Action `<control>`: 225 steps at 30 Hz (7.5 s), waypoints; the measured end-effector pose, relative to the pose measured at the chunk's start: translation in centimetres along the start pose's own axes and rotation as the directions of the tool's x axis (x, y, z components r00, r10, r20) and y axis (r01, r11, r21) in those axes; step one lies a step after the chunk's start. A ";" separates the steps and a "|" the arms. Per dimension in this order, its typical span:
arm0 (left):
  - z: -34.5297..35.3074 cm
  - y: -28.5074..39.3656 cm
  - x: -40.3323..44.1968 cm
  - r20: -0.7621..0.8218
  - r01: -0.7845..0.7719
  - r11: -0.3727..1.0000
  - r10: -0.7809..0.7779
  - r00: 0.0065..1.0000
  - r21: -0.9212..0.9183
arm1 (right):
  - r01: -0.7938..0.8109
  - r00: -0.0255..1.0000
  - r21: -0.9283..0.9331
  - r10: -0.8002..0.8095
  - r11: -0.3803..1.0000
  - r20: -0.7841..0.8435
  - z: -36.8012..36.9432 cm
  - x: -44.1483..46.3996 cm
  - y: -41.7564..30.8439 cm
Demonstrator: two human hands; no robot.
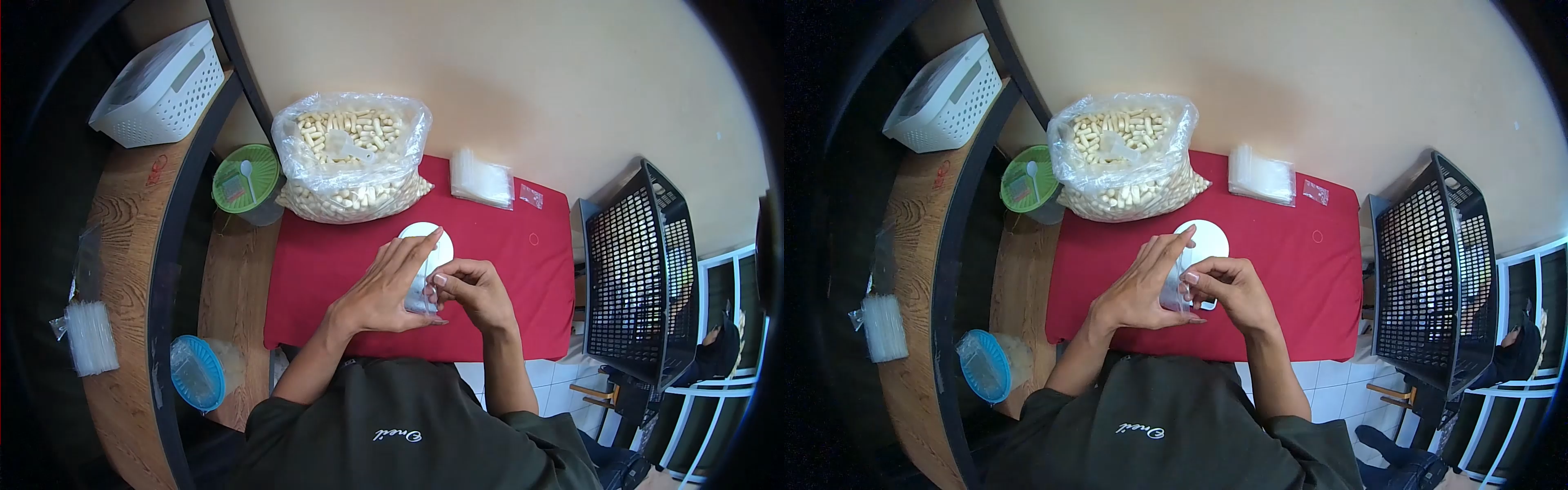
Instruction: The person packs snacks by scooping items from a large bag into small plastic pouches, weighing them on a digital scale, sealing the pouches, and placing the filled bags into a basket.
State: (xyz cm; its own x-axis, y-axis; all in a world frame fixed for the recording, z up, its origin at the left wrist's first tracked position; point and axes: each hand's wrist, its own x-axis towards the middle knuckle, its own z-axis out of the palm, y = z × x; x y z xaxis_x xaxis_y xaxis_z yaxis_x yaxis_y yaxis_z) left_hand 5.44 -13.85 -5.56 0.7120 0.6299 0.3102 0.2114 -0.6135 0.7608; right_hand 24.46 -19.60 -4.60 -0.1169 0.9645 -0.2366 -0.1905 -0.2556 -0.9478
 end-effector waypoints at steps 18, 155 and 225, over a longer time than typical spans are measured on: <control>-0.1 0.3 -0.9 0.030 -0.021 1.000 0.021 0.999 -0.005 | 0.041 0.999 0.071 -0.041 0.997 0.005 0.7 -1.2 -0.2; -4.0 -1.4 -6.1 -0.533 0.161 0.987 -0.143 0.834 -0.013 | 0.424 0.870 -0.620 -0.107 0.660 0.481 6.4 7.0 -7.4; -6.7 -9.5 -4.5 -0.623 -0.110 0.813 -0.342 0.704 -0.571 | -0.175 0.948 -0.574 0.295 0.800 0.122 3.7 28.5 -8.2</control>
State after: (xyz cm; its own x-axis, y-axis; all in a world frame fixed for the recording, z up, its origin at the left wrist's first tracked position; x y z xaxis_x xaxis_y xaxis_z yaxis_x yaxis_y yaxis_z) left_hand -4.28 -7.67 -10.31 0.0120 0.9497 0.3131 -0.2891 -0.2964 0.9102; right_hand 19.08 9.77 -2.84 -0.2862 0.8305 -0.4779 0.4273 -0.3358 -0.8394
